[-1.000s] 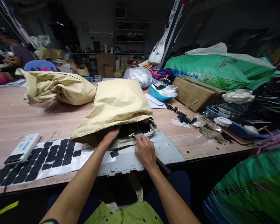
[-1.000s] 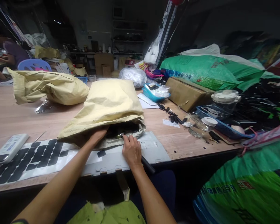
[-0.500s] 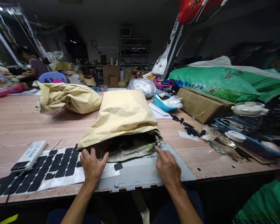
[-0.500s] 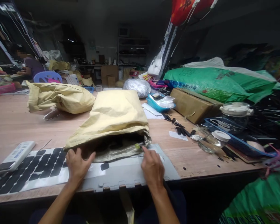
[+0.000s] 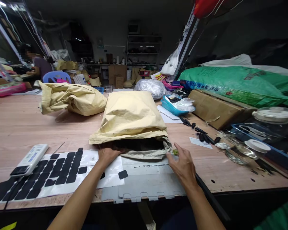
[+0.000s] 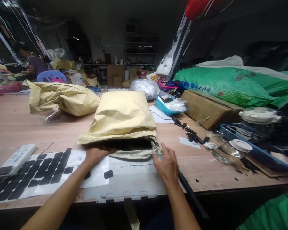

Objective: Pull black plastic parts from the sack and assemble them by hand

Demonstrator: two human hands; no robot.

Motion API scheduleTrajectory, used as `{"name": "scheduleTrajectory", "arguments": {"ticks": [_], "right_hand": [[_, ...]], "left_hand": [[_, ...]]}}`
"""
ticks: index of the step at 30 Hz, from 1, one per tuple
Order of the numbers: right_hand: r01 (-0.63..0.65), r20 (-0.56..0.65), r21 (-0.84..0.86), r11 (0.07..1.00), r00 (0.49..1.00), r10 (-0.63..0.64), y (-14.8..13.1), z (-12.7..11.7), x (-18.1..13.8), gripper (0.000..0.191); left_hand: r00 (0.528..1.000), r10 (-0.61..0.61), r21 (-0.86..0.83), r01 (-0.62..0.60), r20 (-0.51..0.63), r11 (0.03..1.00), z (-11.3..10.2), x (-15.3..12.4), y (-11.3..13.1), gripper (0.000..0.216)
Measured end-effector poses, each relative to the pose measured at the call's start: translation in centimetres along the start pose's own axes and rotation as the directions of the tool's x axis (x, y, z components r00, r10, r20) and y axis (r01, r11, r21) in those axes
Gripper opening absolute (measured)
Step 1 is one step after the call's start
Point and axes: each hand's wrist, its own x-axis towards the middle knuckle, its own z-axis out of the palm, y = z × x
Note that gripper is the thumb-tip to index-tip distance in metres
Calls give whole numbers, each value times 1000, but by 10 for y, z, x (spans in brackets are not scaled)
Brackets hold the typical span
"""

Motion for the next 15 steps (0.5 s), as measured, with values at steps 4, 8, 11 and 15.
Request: {"name": "scheduleTrajectory", "arguments": {"ticks": [4,8,11,15], "right_hand": [[-139,230,114,984,967,110,-28,21,14,90],[-143,293,104,984,950,107,-48,40,24,96],[-118,300,98,988,950,83,-58,55,31,94],[-50,230,137,989,973,18,-64,76,46,96]], "left_hand": [[999,18,73,-16,-27,997,3,22,4,84],[995,92,137,-87,-26,987,4,45,8,94],[999,24,133,-30,49,991,4,62,10,81],[993,-13,96,2,116,995,5,84,12,71]]}}
